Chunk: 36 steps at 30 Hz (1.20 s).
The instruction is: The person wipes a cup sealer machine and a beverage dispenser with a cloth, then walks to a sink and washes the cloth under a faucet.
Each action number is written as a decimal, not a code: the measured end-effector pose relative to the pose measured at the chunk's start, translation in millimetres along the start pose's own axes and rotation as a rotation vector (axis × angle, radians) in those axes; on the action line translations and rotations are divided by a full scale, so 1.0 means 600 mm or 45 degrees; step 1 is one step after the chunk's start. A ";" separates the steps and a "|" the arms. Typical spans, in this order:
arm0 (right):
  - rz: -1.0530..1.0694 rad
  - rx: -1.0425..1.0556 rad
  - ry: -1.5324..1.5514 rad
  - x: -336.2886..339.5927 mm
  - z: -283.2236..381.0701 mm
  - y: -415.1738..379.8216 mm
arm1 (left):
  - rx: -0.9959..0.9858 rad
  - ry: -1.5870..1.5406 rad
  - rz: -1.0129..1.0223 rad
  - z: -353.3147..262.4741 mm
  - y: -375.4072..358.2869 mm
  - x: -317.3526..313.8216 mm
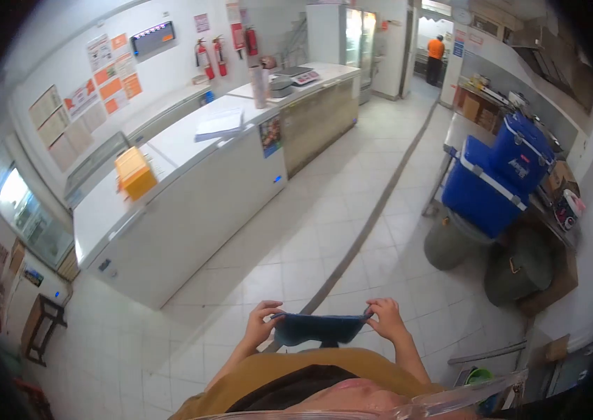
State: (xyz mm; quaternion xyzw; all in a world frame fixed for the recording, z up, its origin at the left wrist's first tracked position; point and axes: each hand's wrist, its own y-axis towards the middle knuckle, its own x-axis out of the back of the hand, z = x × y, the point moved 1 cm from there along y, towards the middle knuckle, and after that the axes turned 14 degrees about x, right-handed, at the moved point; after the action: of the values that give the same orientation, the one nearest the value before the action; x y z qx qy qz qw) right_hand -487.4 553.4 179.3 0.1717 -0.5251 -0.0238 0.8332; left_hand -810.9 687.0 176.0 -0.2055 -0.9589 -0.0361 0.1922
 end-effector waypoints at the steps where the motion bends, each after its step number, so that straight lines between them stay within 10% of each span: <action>1: -0.016 -0.003 -0.065 0.015 -0.029 0.015 | 0.020 -0.043 0.030 -0.007 0.044 -0.021; 8: 0.293 -0.299 0.444 0.064 -0.245 0.179 | -0.049 0.024 -0.128 -0.057 0.314 -0.089; 21: -0.001 -0.151 0.441 0.066 -0.648 0.604 | 0.297 -0.296 -0.029 -0.045 0.928 -0.181; 30: -0.929 -0.703 0.990 0.183 -0.948 0.744 | -0.138 -0.194 0.839 -0.296 1.377 -0.498; 36: -0.804 -0.553 1.229 0.176 -1.222 0.923 | -0.465 -0.010 0.721 -0.331 1.631 -0.690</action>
State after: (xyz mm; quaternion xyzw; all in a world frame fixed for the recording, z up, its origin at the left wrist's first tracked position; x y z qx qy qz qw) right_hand 129.4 1242.0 157.8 0.1365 0.0044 -0.2954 0.9455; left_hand 7.0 1393.3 191.0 -0.4948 -0.8422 -0.1519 0.1508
